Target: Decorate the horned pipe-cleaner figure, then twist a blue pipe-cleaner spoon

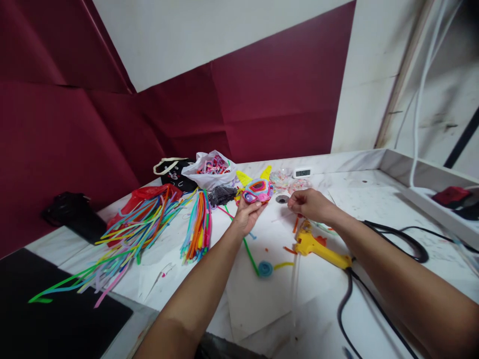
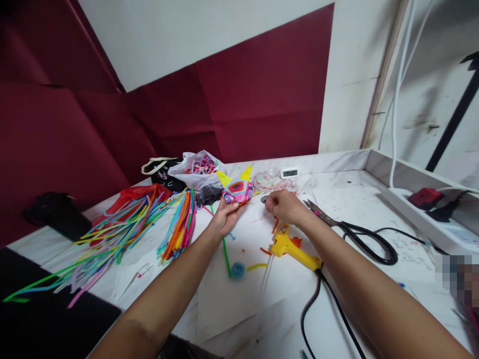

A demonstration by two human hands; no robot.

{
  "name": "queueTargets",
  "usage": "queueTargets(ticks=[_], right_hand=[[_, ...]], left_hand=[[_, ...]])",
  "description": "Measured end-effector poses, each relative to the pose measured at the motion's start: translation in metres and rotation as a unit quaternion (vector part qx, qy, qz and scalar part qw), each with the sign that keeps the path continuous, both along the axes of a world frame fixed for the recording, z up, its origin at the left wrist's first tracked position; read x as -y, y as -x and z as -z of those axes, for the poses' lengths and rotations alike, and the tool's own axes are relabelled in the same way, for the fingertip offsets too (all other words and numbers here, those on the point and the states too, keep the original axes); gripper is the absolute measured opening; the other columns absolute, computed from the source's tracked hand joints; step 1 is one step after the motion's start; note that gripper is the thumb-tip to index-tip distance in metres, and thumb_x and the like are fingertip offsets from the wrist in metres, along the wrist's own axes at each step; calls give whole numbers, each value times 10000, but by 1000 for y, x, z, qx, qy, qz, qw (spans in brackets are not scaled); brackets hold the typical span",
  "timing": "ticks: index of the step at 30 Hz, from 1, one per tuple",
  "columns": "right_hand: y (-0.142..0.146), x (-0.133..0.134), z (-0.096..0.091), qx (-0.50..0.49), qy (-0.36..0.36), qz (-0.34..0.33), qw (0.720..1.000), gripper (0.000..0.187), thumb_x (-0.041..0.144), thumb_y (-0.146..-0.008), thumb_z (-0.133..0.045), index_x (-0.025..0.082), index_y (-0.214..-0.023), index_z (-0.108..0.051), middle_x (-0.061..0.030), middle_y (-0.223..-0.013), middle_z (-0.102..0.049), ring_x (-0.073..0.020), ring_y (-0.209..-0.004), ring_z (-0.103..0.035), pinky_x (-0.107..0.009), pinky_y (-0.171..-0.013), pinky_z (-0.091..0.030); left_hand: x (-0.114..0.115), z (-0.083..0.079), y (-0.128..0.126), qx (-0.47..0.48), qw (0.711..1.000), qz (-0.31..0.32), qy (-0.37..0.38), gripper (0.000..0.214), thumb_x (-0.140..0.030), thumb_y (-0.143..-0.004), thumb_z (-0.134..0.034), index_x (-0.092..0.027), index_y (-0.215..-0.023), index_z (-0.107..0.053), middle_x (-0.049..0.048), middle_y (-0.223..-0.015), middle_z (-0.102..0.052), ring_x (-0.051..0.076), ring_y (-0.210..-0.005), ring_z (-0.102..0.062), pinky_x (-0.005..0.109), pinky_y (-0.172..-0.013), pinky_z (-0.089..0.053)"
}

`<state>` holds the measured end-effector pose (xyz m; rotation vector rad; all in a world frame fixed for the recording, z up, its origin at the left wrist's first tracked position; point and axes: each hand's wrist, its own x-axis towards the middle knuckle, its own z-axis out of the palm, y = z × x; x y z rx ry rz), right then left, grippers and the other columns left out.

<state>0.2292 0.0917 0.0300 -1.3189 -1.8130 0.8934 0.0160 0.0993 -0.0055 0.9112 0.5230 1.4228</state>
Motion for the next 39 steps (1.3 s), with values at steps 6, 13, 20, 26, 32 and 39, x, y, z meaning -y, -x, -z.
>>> queueTargets(ticks=[6, 13, 20, 26, 32, 39], right_hand=[[1, -2, 1, 4, -6, 7, 1000, 36, 208, -679, -657, 200, -648, -640, 35, -550, -606, -109, -499, -562, -217, -506, -432], [5, 0, 3, 8, -13, -5, 1000, 133, 315, -725, -676, 208, -670, -620, 45, -549, -583, -110, -504, -575, -216, -507, -418], [10, 2, 9, 12, -14, -20, 1000, 105, 304, -727, -685, 211, -700, -644, 43, -536, -594, -111, -493, -566, -209, -483, -399], [12, 2, 12, 17, -16, -30, 999, 106, 287, -726, -685, 205, -675, -644, 34, -550, -598, -111, -496, -559, -216, -489, -394], [12, 1, 13, 22, -17, -6, 1000, 162, 348, -722, -705, 207, -768, -639, 29, -591, -605, -127, -545, -569, -236, -531, -411], [12, 3, 10, -18, -43, 26, 999, 827, 496, -593, -812, 194, -1300, -507, -98, -1146, -633, -220, -905, -629, -337, -758, -511]], left_hand=[[0, 0, -4, 12, 999, 22, 27, 448, -302, -806, -697, -201, -1214, -539, 80, -1122, -699, 242, -1098, -658, 483, -1087, -421], [4, -4, -12, 9, 999, 10, 50, 469, -351, -811, -707, -197, -1213, -523, 95, -1134, -696, 241, -1073, -671, 479, -1046, -455], [4, -4, -13, 3, 998, -24, 57, 550, -302, -770, -747, -241, -1250, -486, 78, -1151, -679, 252, -1072, -666, 533, -991, -484], [2, -2, -12, -4, 997, -35, 65, 537, -248, -743, -749, -255, -1221, -504, 65, -1168, -666, 246, -1048, -665, 555, -965, -493], [2, -4, -13, -3, 997, -31, 73, 424, -274, -770, -721, -226, -1155, -549, 65, -1120, -686, 234, -1000, -674, 544, -961, -496], [6, -8, -14, -3, 993, 28, 119, 326, -358, -874, -601, -163, -1135, -616, 92, -1032, -724, 211, -923, -693, 437, -909, -551]])
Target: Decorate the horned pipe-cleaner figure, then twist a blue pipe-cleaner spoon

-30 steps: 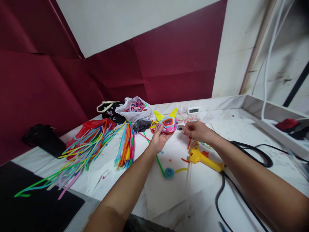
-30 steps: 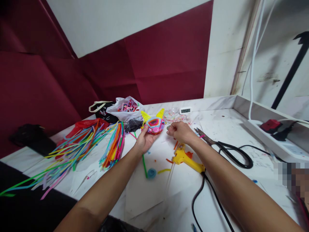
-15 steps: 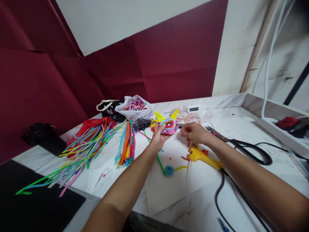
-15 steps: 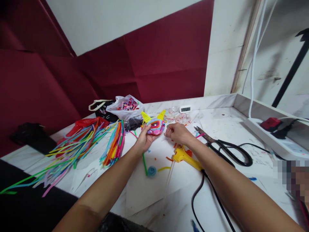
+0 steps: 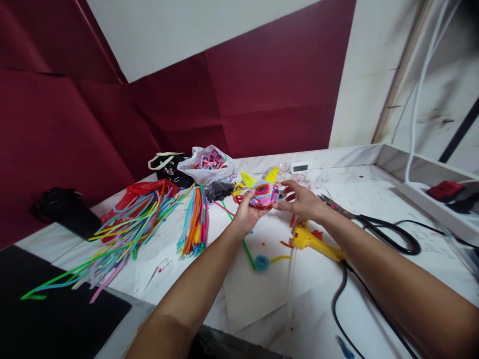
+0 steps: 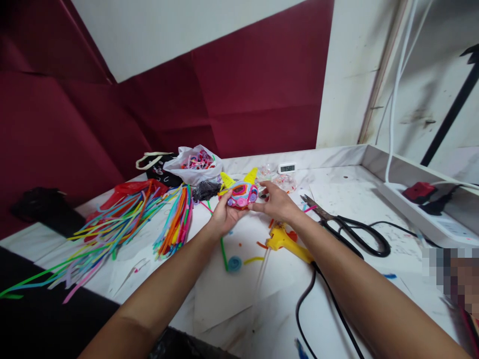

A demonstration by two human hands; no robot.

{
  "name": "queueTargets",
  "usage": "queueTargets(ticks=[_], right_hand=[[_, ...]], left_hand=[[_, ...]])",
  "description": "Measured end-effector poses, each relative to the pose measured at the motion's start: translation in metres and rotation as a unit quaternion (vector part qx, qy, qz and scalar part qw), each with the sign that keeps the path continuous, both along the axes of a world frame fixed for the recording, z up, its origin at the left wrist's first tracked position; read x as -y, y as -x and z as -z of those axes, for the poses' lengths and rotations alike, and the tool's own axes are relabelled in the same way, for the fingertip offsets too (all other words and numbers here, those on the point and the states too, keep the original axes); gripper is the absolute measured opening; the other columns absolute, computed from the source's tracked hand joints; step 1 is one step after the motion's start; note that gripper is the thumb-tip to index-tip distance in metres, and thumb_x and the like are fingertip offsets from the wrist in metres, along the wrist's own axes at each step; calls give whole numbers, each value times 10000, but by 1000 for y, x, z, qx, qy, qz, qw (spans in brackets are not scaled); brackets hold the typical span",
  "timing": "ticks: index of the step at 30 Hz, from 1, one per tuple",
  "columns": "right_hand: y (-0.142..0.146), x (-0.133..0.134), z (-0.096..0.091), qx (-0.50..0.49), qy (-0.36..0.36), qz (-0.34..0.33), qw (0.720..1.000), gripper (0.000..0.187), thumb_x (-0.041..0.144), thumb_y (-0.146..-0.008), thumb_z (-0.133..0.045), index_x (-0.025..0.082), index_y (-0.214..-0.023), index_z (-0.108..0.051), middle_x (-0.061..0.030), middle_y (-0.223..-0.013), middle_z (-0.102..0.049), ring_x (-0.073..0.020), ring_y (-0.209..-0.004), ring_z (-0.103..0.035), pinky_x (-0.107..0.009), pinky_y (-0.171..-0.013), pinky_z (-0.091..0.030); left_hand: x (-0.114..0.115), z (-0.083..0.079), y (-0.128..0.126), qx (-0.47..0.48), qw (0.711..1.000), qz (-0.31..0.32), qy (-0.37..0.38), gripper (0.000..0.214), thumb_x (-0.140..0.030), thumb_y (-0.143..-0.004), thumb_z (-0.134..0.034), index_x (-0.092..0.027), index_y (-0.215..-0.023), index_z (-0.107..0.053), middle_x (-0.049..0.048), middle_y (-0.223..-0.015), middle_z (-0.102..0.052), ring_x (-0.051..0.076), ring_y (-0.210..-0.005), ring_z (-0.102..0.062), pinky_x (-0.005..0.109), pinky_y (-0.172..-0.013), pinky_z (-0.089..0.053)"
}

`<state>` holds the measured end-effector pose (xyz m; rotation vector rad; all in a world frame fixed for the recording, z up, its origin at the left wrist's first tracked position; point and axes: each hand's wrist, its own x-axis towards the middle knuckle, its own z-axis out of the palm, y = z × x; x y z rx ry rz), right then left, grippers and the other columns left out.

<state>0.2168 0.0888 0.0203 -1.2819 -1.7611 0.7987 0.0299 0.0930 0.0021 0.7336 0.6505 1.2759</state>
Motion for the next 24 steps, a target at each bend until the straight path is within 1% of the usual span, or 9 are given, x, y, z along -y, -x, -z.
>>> queueTargets(ticks=[3, 6, 9, 11, 13, 15, 17, 20, 24], right_hand=[[3, 0, 2, -33, -12, -22, 999, 1031, 479, -552, -839, 175, -1423, -379, -143, -1313, -554, -260, -1093, -597, -376, -886, -508], [6, 1, 5, -58, -21, -46, 997, 1074, 440, -551, -849, 184, -1457, -331, -144, -1330, -557, -269, -1144, -591, -410, -959, -486], [8, 1, 7, -74, -31, -50, 995, 1017, 418, -557, -854, 226, -1434, -378, -115, -1307, -585, -280, -1183, -571, -432, -1000, -459], [9, 2, 7, -83, -38, -45, 995, 979, 416, -555, -855, 221, -1406, -411, -108, -1299, -590, -282, -1190, -562, -431, -1016, -443], [9, 2, 6, -91, -41, -42, 994, 927, 406, -556, -851, 199, -1364, -446, -98, -1257, -610, -272, -1147, -578, -421, -1008, -443], [9, 3, 5, -102, -39, -45, 993, 833, 376, -559, -845, 196, -1295, -498, -71, -1182, -642, -252, -1080, -601, -401, -981, -458], [9, 4, 3, -119, -28, -46, 991, 740, 342, -557, -841, 202, -1219, -542, -44, -1109, -665, -234, -1014, -619, -383, -939, -480], [8, 5, -1, -158, 1, -41, 987, 675, 297, -549, -832, 204, -1160, -562, -23, -1049, -680, -215, -957, -633, -358, -888, -501], [6, 6, -5, -222, 46, -38, 973, 601, 303, -557, -831, 205, -1104, -604, -20, -1043, -689, -212, -991, -633, -345, -898, -500]], left_hand=[[3, -2, -3, 8, 999, 33, 10, 358, -383, -917, -536, -121, -1141, -634, 110, -985, -737, 202, -868, -707, 371, -849, -575], [7, -5, -7, 16, 998, 52, 10, 380, -393, -938, -499, -113, -1157, -634, 110, -960, -746, 202, -849, -714, 353, -836, -577], [10, -7, -10, 21, 997, 70, 10, 414, -416, -955, -454, -112, -1180, -624, 122, -967, -748, 218, -873, -717, 379, -860, -571], [11, -9, -10, 20, 996, 81, 10, 433, -429, -962, -428, -111, -1184, -621, 128, -970, -747, 220, -869, -717, 385, -864, -568], [12, -9, -10, 18, 996, 87, 9, 447, -438, -968, -404, -109, -1178, -621, 125, -963, -747, 208, -835, -717, 373, -852, -572], [12, -10, -9, 16, 995, 93, 10, 466, -453, -970, -387, -108, -1181, -618, 125, -956, -745, 205, -805, -716, 374, -834, -577], [12, -10, -7, 12, 994, 105, 8, 488, -477, -969, -364, -125, -1211, -601, 126, -972, -740, 214, -802, -717, 398, -823, -578], [11, -9, -4, 1, 993, 119, -1, 511, -510, -969, -331, -163, -1262, -565, 123, -1025, -726, 228, -824, -717, 443, -838, -567], [9, -9, -2, -2, 993, 117, -9, 490, -524, -964, -342, -206, -1270, -554, 116, -1111, -697, 242, -899, -708, 488, -889, -535]])
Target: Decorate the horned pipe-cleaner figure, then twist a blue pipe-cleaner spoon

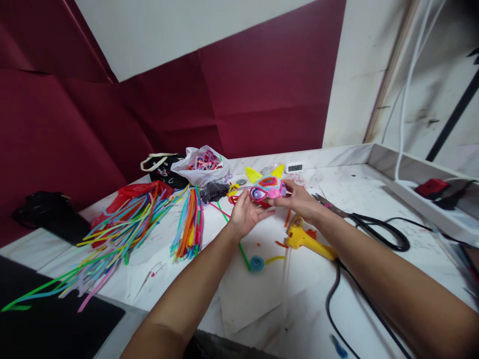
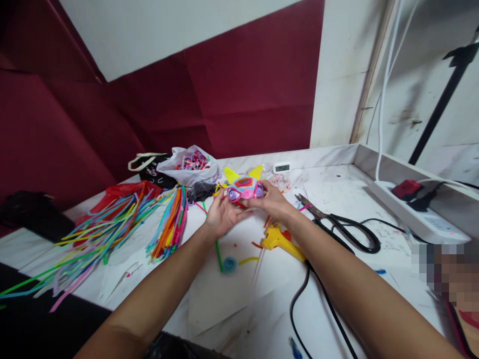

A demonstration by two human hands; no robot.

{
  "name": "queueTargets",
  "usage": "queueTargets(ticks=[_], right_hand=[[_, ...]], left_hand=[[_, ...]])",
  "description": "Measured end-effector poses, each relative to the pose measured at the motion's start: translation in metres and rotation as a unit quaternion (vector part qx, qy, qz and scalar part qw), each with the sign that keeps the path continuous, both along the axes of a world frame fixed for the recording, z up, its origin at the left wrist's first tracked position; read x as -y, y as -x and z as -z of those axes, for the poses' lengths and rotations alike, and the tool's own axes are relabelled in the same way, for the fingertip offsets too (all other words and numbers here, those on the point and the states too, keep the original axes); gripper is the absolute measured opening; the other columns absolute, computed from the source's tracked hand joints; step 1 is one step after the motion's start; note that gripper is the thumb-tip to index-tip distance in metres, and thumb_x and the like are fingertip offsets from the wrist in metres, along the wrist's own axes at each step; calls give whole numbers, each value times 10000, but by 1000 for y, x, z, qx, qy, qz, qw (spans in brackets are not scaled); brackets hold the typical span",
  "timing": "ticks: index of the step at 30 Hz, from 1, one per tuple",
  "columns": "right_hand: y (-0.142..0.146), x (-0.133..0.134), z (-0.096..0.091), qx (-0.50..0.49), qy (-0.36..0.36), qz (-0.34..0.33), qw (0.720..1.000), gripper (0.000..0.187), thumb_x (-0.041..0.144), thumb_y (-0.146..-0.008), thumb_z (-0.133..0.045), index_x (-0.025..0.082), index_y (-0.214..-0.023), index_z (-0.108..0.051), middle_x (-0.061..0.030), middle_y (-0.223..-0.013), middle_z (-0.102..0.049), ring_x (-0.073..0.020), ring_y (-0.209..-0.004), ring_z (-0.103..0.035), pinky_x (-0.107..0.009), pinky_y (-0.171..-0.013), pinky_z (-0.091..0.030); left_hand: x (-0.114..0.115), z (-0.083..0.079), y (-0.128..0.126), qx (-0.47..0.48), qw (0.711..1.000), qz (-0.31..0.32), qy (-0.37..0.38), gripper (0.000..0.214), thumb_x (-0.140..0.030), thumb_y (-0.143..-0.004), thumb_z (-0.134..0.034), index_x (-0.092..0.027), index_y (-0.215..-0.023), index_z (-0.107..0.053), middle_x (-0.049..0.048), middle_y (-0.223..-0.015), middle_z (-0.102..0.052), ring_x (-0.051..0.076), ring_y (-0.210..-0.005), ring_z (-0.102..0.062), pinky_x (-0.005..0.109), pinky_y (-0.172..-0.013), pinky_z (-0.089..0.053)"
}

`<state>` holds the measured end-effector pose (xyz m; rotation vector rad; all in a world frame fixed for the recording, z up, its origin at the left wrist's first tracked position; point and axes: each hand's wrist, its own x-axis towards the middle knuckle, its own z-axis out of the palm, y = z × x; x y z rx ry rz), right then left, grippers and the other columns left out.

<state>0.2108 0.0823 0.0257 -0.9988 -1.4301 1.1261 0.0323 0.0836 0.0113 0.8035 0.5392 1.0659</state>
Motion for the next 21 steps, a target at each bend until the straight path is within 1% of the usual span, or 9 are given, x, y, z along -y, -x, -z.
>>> queueTargets(ticks=[3, 5, 7, 10, 13, 14, 16, 19, 21], right_hand=[[-2, 1, -4, -50, 40, -21, 998, 561, 334, -568, -839, 213, -1076, -632, -34, -1073, -694, -215, -997, -642, -338, -864, -517], [-4, 1, -6, -85, 66, -41, 993, 544, 355, -585, -837, 221, -1075, -641, -43, -1089, -699, -211, -979, -653, -321, -815, -531], [-5, 0, -7, -116, 88, -56, 988, 519, 361, -610, -831, 229, -1077, -646, -45, -1104, -702, -202, -981, -656, -294, -779, -537], [-7, -3, -6, -152, 116, -59, 980, 452, 346, -651, -813, 232, -1057, -651, -41, -1110, -704, -183, -979, -655, -259, -733, -542], [-8, -6, -3, -178, 136, -51, 973, 393, 324, -673, -797, 233, -1027, -654, -31, -1086, -710, -165, -933, -661, -242, -686, -550], [-7, -6, -2, -183, 140, -48, 972, 373, 316, -676, -793, 234, -1012, -654, -26, -1072, -713, -161, -911, -663, -238, -671, -552], [-6, -6, -2, -191, 145, -40, 970, 337, 298, -677, -791, 232, -978, -654, -20, -1038, -719, -152, -870, -667, -230, -645, -551], [-2, -4, -2, -189, 147, -24, 971, 330, 289, -678, -794, 227, -970, -654, -19, -1002, -725, -143, -830, -669, -220, -629, -550], [1, -3, -3, -180, 146, -11, 973, 357, 299, -675, -802, 223, -990, -652, -25, -1007, -727, -145, -821, -673, -220, -626, -550]], left_hand=[[-2, 2, -1, -17, 998, -56, 4, 405, -485, -959, -389, -211, -1174, -596, 92, -1059, -699, 238, -882, -710, 455, -839, -551], [-5, 5, -1, -33, 994, -104, 5, 333, -440, -953, -426, -199, -1094, -609, 80, -1000, -699, 225, -833, -712, 406, -764, -566], [-9, 10, 0, -45, 989, -143, -2, 250, -388, -931, -491, -180, -1007, -607, 69, -932, -693, 198, -763, -704, 333, -668, -558], [-13, 15, 3, -58, 981, -186, -25, 158, -312, -858, -621, -162, -852, -573, 26, -770, -649, 128, -622, -646, 217, -525, -473], [-13, 15, 4, -67, 975, -203, -56, 208, -290, -785, -710, -162, -783, -545, -11, -673, -590, 88, -553, -575, 175, -467, -396], [-13, 15, 3, -70, 974, -205, -66, 220, -286, -765, -731, -162, -794, -552, -11, -683, -592, 86, -560, -571, 174, -468, -394], [-11, 14, 1, -74, 971, -210, -83, 252, -271, -731, -764, -168, -863, -576, 1, -766, -625, 93, -620, -595, 180, -506, -430], [-8, 14, -4, -77, 970, -210, -99, 358, -273, -722, -780, -195, -1015, -589, 33, -954, -656, 139, -800, -651, 229, -625, -512], [-6, 15, -7, -77, 972, -199, -101, 392, -283, -736, -772, -206, -1070, -583, 52, -1041, -652, 171, -895, -656, 272, -687, -542]])
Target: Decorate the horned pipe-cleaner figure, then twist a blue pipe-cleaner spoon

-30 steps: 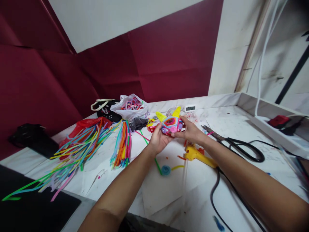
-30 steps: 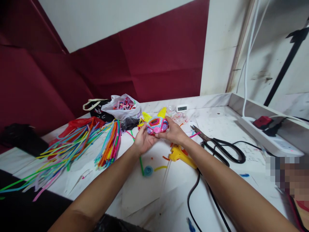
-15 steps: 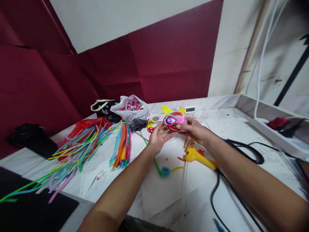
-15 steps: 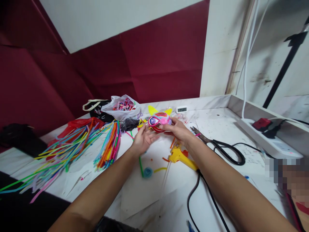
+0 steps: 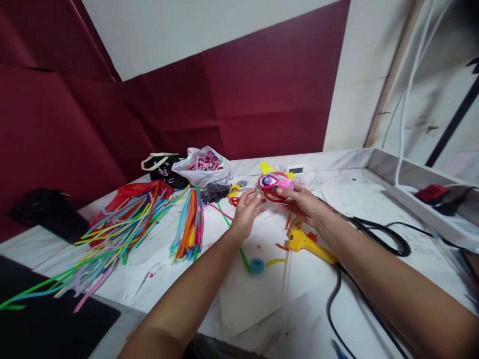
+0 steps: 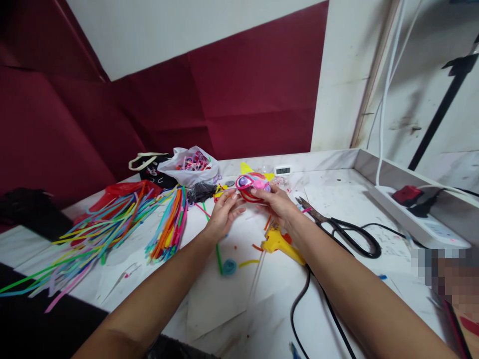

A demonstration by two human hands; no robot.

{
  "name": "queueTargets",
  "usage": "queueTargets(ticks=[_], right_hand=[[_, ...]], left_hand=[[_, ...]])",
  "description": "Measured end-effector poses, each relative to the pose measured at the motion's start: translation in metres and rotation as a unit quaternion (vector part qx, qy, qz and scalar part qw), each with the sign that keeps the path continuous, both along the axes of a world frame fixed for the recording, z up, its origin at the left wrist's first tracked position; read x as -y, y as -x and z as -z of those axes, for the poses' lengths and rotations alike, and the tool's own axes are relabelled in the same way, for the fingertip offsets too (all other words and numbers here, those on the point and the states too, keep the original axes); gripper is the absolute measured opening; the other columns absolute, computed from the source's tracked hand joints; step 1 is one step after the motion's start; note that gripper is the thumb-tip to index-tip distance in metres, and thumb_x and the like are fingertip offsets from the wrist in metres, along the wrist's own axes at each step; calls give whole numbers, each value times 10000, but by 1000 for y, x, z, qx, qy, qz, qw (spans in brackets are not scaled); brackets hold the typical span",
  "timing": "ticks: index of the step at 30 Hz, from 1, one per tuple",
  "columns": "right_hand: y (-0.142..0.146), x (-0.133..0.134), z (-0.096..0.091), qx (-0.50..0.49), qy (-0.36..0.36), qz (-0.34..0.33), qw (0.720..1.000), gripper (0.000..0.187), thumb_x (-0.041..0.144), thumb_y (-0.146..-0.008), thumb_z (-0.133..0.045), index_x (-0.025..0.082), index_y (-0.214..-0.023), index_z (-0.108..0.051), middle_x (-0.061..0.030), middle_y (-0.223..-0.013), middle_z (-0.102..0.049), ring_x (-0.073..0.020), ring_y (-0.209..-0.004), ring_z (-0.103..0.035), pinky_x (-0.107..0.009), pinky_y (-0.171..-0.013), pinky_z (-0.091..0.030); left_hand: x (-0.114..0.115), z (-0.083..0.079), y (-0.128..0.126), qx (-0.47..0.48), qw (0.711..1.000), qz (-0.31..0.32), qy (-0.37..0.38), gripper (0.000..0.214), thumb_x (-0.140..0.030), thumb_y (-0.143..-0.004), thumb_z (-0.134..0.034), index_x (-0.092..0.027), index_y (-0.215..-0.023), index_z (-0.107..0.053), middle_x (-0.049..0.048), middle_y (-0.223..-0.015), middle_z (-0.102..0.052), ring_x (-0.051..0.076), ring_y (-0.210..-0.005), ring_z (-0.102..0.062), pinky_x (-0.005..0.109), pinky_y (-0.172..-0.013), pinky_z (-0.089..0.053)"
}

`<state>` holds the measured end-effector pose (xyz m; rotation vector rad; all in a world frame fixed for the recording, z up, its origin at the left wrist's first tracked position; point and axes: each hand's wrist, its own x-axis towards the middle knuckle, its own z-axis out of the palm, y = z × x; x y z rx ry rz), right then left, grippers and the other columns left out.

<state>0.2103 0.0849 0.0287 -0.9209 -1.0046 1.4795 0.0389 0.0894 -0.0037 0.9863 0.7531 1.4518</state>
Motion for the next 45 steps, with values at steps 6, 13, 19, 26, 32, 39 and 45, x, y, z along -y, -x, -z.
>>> queueTargets(ticks=[6, 13, 19, 26, 32, 39, 45], right_hand=[[9, 4, 0, 50, -14, 45, 998, 459, 342, -625, -850, 219, -998, -613, -52, -1051, -713, -175, -863, -685, -236, -620, -553], [13, 7, 0, 101, -23, 43, 994, 543, 360, -573, -884, 193, -1011, -610, -81, -1028, -720, -214, -873, -690, -295, -660, -574], [4, 9, -12, 91, 2, -13, 996, 259, 338, -734, -756, 181, -916, -659, -87, -999, -730, -203, -837, -692, -257, -575, -558], [-1, 1, -10, 69, 45, 7, 997, 151, 229, -797, -590, 172, -932, -628, -94, -950, -722, -188, -696, -691, -288, -552, -551], [-4, 1, -9, 74, 45, 7, 996, 121, 225, -783, -601, 177, -891, -628, -92, -932, -720, -190, -684, -686, -283, -542, -534], [-7, -2, -8, 82, 35, 10, 996, 166, 304, -772, -654, 186, -889, -644, -88, -888, -723, -210, -722, -686, -296, -549, -535], [-6, -1, -7, 89, 26, 14, 996, 193, 309, -755, -684, 186, -903, -669, -70, -904, -733, -187, -691, -677, -271, -522, -528]], left_hand=[[8, 1, -8, -4, 999, 39, -4, 447, -220, -761, -754, -239, -1171, -575, 53, -1151, -644, 183, -1024, -632, 330, -831, -560], [10, 2, -11, 19, 998, 65, -5, 406, -191, -770, -748, -229, -1145, -597, 47, -1172, -662, 190, -1059, -651, 358, -931, -549], [5, 4, -7, 47, 996, 69, 16, 321, -223, -804, -725, -199, -1094, -589, 58, -1133, -674, 166, -948, -693, 375, -943, -539], [6, 1, -5, 55, 995, 84, 29, 245, -246, -828, -696, -176, -1036, -587, 67, -1030, -718, 198, -882, -721, 394, -894, -548], [7, -1, -5, 65, 993, 89, 37, 223, -220, -840, -667, -199, -1048, -591, 47, -1008, -732, 206, -896, -723, 422, -925, -535], [9, -1, -4, 59, 992, 102, 45, 272, -203, -828, -660, -207, -1085, -572, 73, -1083, -718, 239, -927, -725, 469, -961, -509], [9, 0, -4, 106, 986, 122, 50, 266, -117, -769, -678, -205, -998, -576, 43, -1050, -724, 237, -971, -717, 468, -1011, -495]])
